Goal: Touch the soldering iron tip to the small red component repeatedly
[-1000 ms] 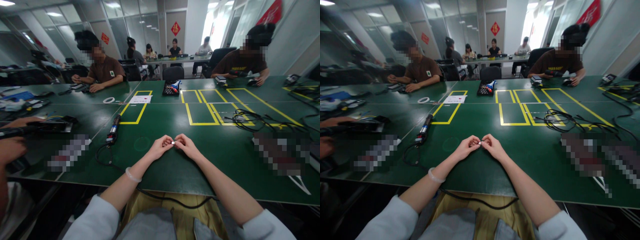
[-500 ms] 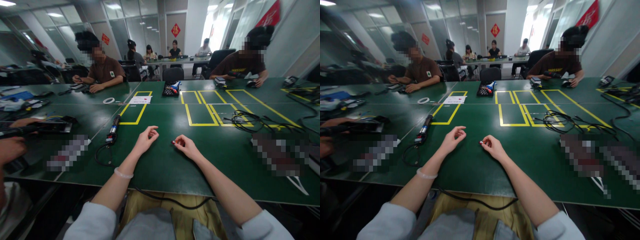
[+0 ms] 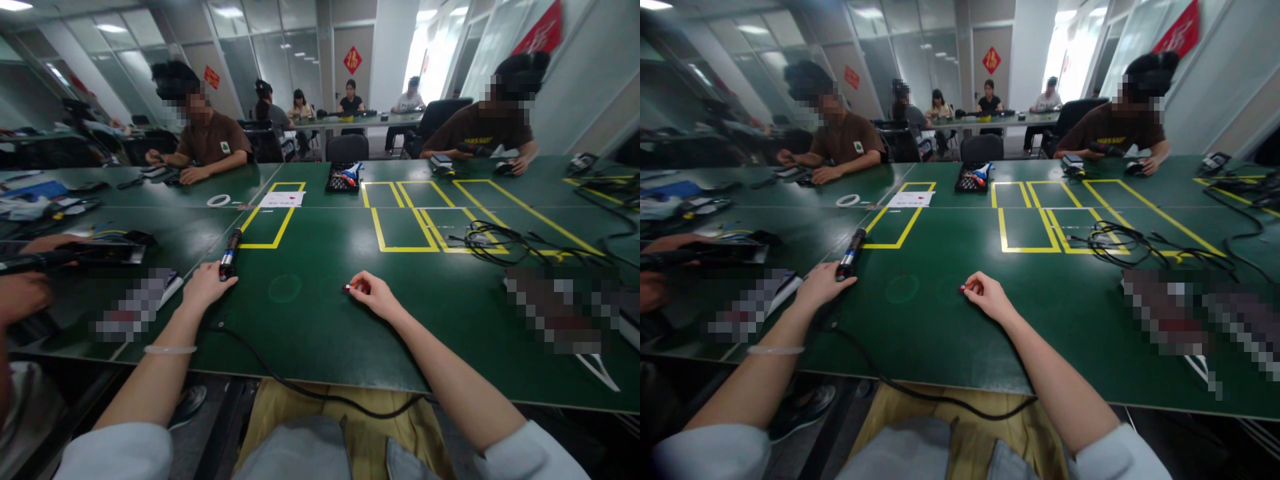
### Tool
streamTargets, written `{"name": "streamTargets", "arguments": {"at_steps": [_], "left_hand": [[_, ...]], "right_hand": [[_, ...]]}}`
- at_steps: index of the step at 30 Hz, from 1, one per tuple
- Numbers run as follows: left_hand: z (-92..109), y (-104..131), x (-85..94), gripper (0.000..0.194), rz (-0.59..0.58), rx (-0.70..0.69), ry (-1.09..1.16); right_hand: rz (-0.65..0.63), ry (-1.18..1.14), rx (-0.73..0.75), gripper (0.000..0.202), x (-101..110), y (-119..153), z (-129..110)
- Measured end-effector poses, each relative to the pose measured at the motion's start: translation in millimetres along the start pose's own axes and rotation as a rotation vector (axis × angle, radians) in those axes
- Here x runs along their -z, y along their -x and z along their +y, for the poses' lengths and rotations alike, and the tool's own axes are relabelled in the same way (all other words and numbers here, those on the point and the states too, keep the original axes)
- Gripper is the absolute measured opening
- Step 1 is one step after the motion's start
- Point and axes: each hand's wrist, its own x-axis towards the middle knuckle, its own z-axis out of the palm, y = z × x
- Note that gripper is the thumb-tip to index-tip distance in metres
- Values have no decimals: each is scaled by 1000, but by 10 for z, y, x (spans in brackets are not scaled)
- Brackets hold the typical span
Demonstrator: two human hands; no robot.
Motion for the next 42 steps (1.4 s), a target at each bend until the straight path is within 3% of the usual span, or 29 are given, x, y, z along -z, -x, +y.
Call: {"name": "streamTargets", "arguments": {"at_steps": [5, 10, 21, 33, 37, 42], "left_hand": [[-63, -43, -37, 68, -41, -7, 36], [139, 63, -3, 65, -4, 16, 37], [1002, 386, -43, 56, 111, -154, 139], [2153, 710, 34, 57, 79, -435, 281], [2407, 833, 15, 61, 78, -514, 295], [2561, 959, 20, 64, 76, -568, 326]], "right_hand": [[-1, 1, -6, 20, -19, -7, -6], [0, 31, -3, 19, -34, -11, -13], [12, 47, -14, 17, -50, -16, -52], [127, 48, 110, 8, -9, -47, 33], [148, 96, 148, 3, 8, -46, 53], [114, 184, 171, 5, 10, -36, 62]]}}
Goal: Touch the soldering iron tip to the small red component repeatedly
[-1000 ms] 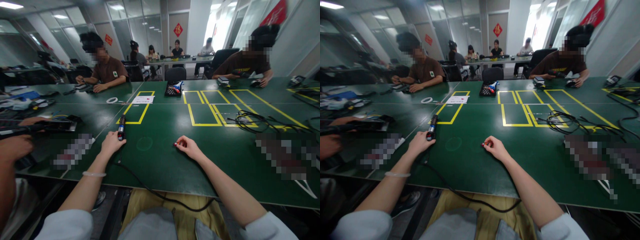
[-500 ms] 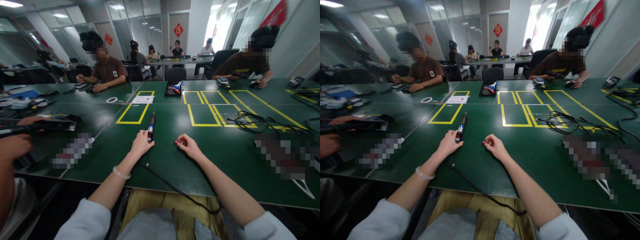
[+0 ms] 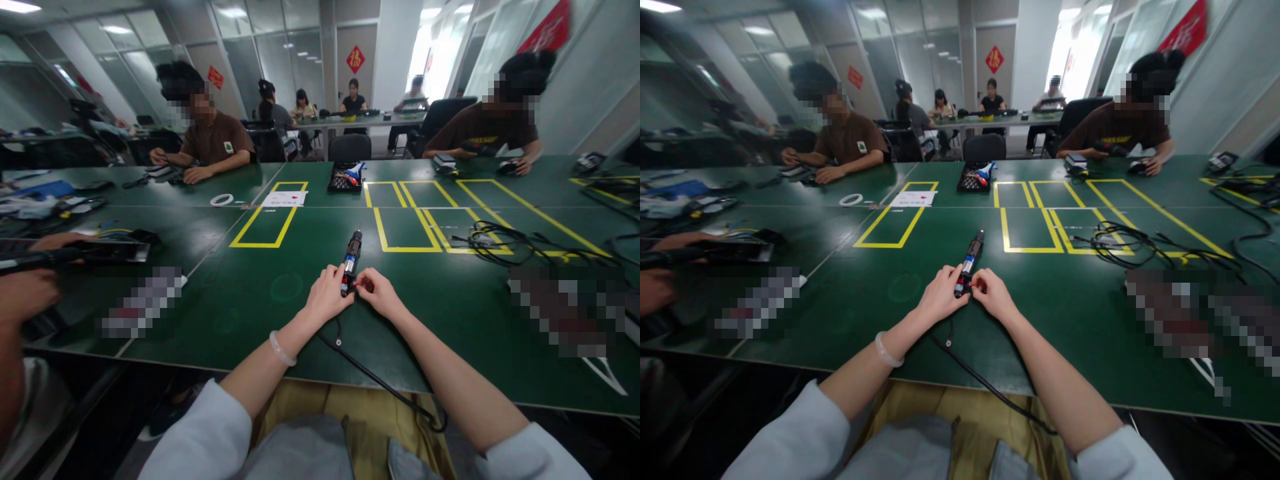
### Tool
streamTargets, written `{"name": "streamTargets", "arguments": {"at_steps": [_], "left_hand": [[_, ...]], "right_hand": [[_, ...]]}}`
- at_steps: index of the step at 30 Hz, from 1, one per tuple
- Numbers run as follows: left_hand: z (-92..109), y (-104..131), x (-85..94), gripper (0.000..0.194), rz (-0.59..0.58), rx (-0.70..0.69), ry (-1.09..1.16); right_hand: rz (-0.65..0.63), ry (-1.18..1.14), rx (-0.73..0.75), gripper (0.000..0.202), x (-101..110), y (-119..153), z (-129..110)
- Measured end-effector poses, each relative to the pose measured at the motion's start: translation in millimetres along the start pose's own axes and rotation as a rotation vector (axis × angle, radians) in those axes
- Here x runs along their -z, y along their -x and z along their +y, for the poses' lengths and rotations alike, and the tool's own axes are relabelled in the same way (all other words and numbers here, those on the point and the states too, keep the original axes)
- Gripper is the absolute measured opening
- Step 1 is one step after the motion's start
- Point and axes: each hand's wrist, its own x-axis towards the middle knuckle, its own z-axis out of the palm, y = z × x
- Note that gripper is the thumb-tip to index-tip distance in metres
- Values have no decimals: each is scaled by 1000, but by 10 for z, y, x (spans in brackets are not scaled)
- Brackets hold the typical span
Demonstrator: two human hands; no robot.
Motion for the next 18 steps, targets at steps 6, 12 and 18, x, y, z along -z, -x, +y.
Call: {"name": "streamTargets", "arguments": {"at_steps": [6, 12, 18], "left_hand": [[47, 16, -16, 66, 15, -16, -2], [125, -13, -41, 66, 32, 6, -58], [154, -68, -59, 64, 51, 45, -127]], "right_hand": [[-24, 20, -22, 2, 20, 3, 22], [-2, 18, -44, 11, 51, 18, -28], [-9, -26, -4, 13, 55, 25, -29]]}}
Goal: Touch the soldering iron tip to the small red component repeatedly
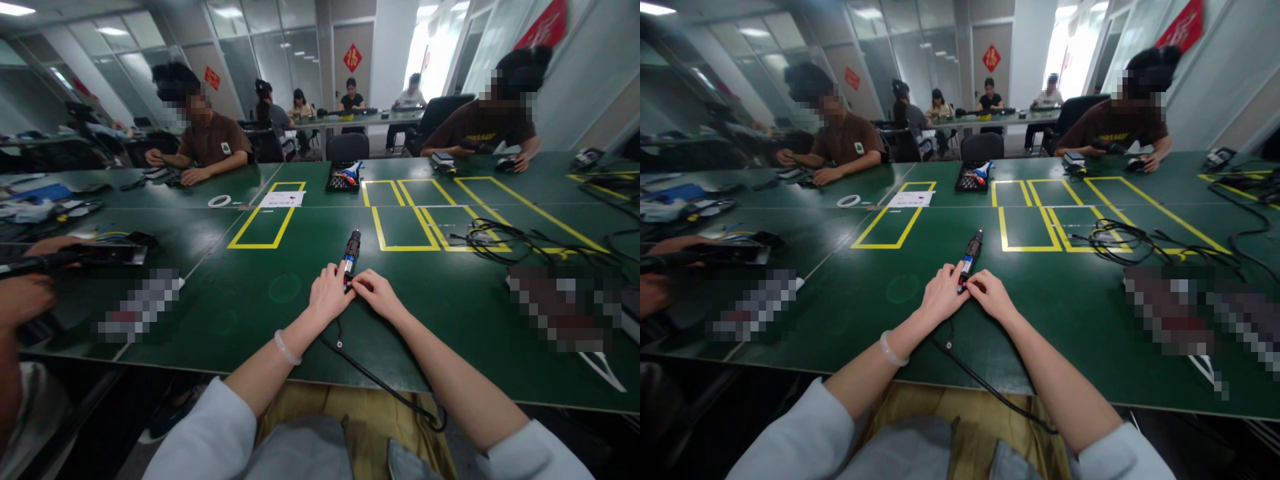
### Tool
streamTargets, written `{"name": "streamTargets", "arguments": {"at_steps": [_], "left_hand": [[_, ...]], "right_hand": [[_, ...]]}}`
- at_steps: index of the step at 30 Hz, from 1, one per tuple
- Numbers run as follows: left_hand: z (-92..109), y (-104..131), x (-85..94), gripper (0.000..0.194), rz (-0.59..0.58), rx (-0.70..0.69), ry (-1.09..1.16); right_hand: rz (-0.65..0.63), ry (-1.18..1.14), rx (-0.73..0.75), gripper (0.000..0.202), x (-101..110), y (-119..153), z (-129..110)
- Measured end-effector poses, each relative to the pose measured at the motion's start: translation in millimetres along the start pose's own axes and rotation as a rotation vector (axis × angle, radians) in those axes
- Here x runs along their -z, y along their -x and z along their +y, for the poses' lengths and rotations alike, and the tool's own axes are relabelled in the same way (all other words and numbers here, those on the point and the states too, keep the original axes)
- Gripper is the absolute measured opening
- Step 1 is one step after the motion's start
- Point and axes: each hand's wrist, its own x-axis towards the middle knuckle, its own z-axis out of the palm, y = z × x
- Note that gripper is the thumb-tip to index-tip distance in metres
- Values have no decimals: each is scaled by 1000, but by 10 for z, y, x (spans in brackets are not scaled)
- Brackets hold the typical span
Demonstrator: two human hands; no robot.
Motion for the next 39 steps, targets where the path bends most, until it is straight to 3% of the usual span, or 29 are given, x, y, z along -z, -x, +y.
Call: {"name": "streamTargets", "arguments": {"at_steps": [5, 9, 13, 23, 27, 30, 35, 39], "left_hand": [[-153, 6, 15, 66, -4, -33, -32], [-418, 67, 78, 68, -14, -21, -69], [-823, 152, 159, 67, -24, 57, -120], [-2056, 316, 401, 69, -82, 336, -245], [-2387, 382, 495, 67, -79, 432, -276], [-2469, 441, 542, 66, -56, 471, -289], [-2322, 512, 571, 57, 111, 421, -350], [-2210, 459, 618, 40, 58, 414, -358]], "right_hand": [[-41, -101, -33, 14, 4, -7, 24], [-61, -113, -79, 17, 28, 3, -5], [-91, -84, -78, 17, 39, 13, -35], [-122, -19, -81, 15, 35, 17, -33], [-141, 22, -75, 14, 29, 17, -25], [-148, 38, -75, 14, 24, 16, -38], [-150, 41, -60, 14, 5, 15, -25], [-150, 48, -54, 15, -1, 16, -14]]}}
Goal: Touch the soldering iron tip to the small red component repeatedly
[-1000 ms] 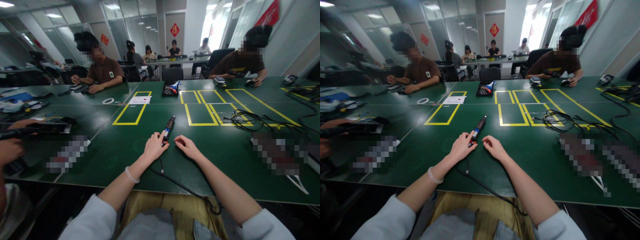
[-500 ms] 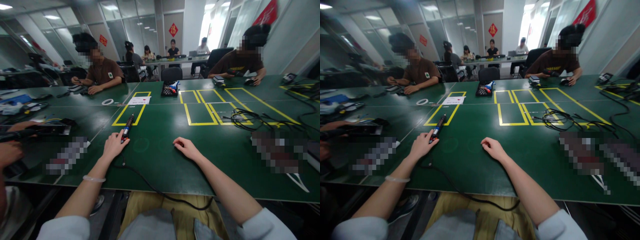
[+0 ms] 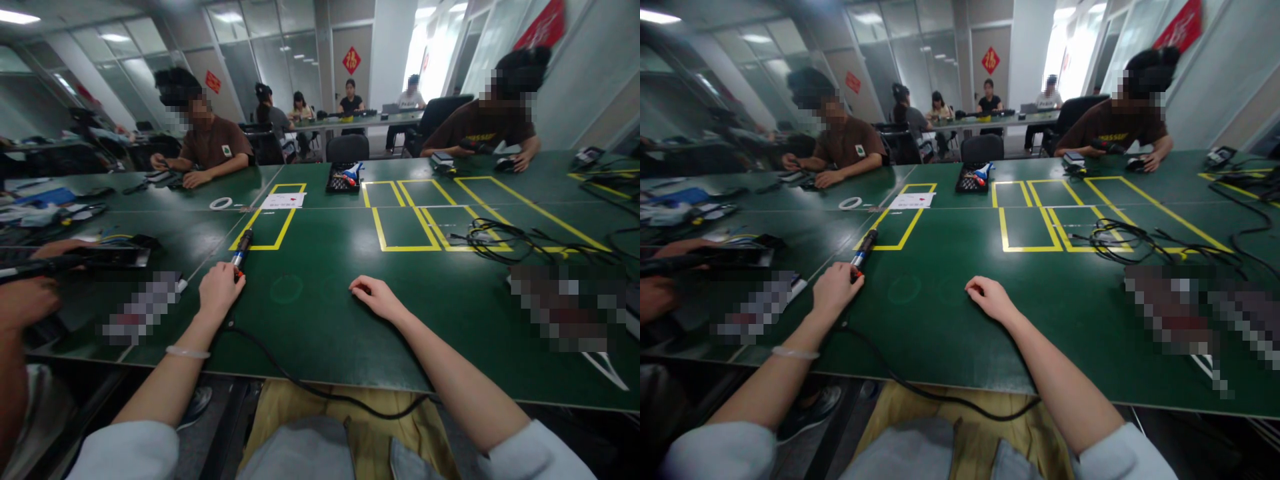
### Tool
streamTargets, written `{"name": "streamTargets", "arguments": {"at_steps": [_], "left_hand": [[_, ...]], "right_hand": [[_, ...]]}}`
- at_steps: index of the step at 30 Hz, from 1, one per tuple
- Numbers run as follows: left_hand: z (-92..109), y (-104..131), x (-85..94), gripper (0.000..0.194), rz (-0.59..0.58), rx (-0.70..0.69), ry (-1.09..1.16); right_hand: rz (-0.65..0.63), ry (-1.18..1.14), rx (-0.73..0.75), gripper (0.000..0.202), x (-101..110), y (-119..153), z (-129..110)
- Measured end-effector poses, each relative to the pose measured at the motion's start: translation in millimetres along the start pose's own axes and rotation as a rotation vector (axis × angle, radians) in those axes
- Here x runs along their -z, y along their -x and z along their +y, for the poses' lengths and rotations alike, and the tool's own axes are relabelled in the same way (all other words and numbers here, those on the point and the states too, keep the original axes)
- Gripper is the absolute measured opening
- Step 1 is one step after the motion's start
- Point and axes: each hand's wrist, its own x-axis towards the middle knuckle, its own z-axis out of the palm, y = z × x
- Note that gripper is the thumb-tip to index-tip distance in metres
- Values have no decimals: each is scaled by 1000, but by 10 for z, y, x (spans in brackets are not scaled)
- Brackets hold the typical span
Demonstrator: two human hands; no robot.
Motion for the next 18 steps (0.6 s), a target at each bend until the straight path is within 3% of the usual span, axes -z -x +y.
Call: {"name": "streamTargets", "arguments": {"at_steps": [5, 7, 9, 13, 16, 18], "left_hand": [[236, -100, 200, 39, 3, 132, 196], [460, -104, 281, 35, -14, 75, 404], [758, -79, 332, 33, -53, -72, 648], [1420, 21, 301, 34, -301, -360, 1079], [1801, 113, 180, 41, -542, -438, 1312], [1946, 170, 86, 47, -644, -449, 1389]], "right_hand": [[-2, 10, -9, 14, -1, -3, -19], [-6, 2, -9, 15, -8, -4, -22], [-11, -14, -6, 15, -16, -3, -22], [-25, -67, -4, 15, -23, 2, -33], [-36, -144, 4, 20, -20, 3, -55], [-54, -180, 26, 28, -22, 1, -70]]}}
